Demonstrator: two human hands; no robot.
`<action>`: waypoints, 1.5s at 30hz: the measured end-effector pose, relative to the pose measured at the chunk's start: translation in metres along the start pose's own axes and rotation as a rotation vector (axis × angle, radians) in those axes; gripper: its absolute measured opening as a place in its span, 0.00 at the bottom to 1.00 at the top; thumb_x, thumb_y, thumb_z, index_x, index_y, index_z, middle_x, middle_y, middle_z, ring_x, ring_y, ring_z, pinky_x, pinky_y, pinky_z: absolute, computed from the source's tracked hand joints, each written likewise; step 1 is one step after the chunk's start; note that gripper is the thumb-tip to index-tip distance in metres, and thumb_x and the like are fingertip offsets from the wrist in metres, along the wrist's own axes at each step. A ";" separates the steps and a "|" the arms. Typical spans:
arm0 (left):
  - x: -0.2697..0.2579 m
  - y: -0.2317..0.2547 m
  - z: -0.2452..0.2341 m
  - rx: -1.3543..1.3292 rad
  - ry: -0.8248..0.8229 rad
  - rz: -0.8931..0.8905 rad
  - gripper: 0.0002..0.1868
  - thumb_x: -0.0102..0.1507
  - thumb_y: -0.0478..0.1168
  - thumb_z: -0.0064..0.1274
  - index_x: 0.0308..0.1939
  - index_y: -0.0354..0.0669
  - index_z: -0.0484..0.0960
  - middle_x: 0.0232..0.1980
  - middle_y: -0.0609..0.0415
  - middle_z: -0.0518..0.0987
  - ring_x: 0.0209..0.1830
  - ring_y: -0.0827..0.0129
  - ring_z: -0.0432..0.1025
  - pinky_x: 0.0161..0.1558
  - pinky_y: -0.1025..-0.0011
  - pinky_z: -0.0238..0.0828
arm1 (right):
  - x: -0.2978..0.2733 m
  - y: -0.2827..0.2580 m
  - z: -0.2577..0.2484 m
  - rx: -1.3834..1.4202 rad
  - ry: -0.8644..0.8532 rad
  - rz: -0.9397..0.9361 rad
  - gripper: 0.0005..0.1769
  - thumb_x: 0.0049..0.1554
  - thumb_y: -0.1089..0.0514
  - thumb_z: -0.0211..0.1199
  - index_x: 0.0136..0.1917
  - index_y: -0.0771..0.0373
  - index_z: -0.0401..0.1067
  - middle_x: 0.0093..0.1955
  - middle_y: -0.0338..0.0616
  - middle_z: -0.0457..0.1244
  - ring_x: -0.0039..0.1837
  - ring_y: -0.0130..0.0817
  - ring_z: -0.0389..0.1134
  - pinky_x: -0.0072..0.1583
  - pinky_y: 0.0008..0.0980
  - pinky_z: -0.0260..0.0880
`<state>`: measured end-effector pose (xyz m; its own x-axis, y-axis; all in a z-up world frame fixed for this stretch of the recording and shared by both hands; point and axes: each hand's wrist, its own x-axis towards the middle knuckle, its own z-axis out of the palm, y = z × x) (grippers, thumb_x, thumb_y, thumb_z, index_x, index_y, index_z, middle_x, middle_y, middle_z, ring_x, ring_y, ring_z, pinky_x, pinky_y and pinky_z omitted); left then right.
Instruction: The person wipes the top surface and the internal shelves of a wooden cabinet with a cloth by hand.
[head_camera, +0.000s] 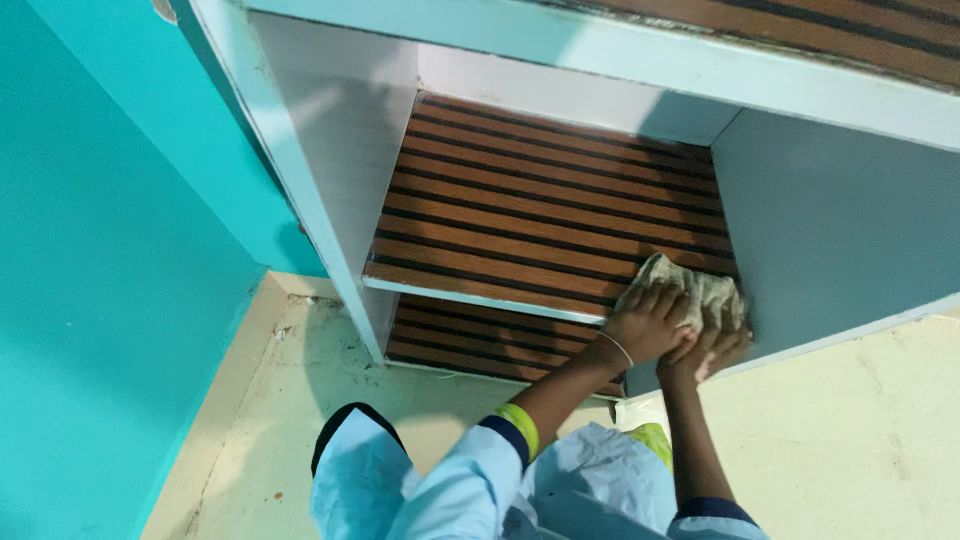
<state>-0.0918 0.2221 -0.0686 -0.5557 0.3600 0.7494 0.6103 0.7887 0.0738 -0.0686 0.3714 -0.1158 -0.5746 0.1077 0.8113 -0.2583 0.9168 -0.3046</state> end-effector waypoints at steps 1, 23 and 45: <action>-0.004 -0.008 0.000 -0.046 0.050 0.023 0.33 0.68 0.60 0.46 0.68 0.40 0.78 0.68 0.44 0.78 0.69 0.54 0.71 0.74 0.55 0.64 | -0.009 -0.001 0.014 -0.021 -0.023 0.011 0.29 0.68 0.47 0.50 0.78 0.61 0.59 0.82 0.61 0.50 0.84 0.59 0.44 0.81 0.66 0.37; -0.073 -0.196 -0.186 0.601 -0.564 -0.934 0.47 0.63 0.66 0.43 0.74 0.33 0.62 0.78 0.38 0.57 0.80 0.49 0.50 0.75 0.53 0.34 | 0.101 -0.306 0.159 0.110 -0.938 -0.603 0.38 0.63 0.40 0.50 0.81 0.53 0.51 0.84 0.52 0.42 0.83 0.55 0.37 0.78 0.61 0.32; -0.046 -0.067 -0.106 0.096 -0.406 -0.558 0.33 0.71 0.55 0.34 0.76 0.43 0.62 0.81 0.45 0.53 0.82 0.51 0.43 0.76 0.47 0.36 | 0.050 -0.120 0.030 0.089 -0.619 -0.371 0.37 0.68 0.42 0.49 0.84 0.54 0.46 0.86 0.63 0.41 0.86 0.60 0.38 0.83 0.56 0.35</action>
<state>-0.0473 0.0996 -0.0385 -0.9503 0.0309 0.3098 0.1297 0.9438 0.3039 -0.0900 0.2553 -0.0538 -0.7645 -0.4653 0.4460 -0.5680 0.8135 -0.1250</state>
